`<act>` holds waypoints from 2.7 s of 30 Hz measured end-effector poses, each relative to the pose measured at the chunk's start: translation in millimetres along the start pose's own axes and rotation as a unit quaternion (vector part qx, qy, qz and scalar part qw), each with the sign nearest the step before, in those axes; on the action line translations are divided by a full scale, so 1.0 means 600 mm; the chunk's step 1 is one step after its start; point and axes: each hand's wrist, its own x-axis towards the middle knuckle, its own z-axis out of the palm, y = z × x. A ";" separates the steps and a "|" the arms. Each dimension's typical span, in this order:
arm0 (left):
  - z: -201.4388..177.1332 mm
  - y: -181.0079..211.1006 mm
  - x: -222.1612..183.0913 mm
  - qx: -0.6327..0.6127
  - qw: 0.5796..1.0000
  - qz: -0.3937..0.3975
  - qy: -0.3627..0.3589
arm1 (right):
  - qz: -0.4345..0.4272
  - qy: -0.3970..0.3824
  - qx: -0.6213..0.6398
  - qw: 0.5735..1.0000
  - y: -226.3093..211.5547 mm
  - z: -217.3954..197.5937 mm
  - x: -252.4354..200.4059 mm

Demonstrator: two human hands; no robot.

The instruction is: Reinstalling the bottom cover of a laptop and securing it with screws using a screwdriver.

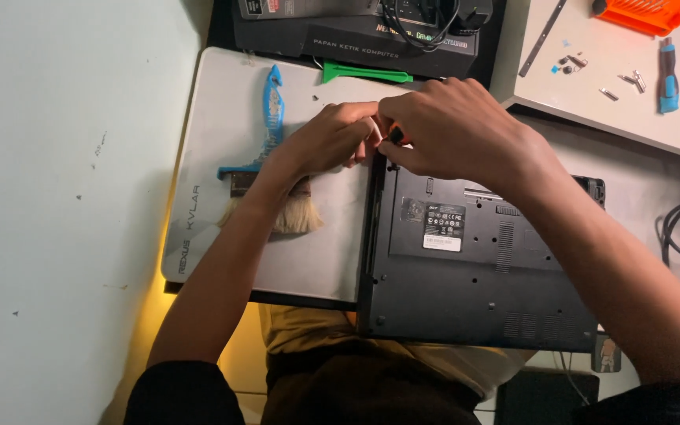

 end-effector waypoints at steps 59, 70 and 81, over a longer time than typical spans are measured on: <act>0.461 0.143 0.291 0.386 0.877 0.286 -0.025 | 0.243 0.211 0.145 0.936 0.413 0.234 -0.515; 0.463 0.136 0.290 0.396 0.867 0.303 -0.013 | 0.234 0.215 0.143 0.937 0.419 0.244 -0.510; 0.467 0.131 0.292 0.387 0.867 0.313 -0.002 | 0.240 0.144 0.096 0.955 0.397 0.195 -0.480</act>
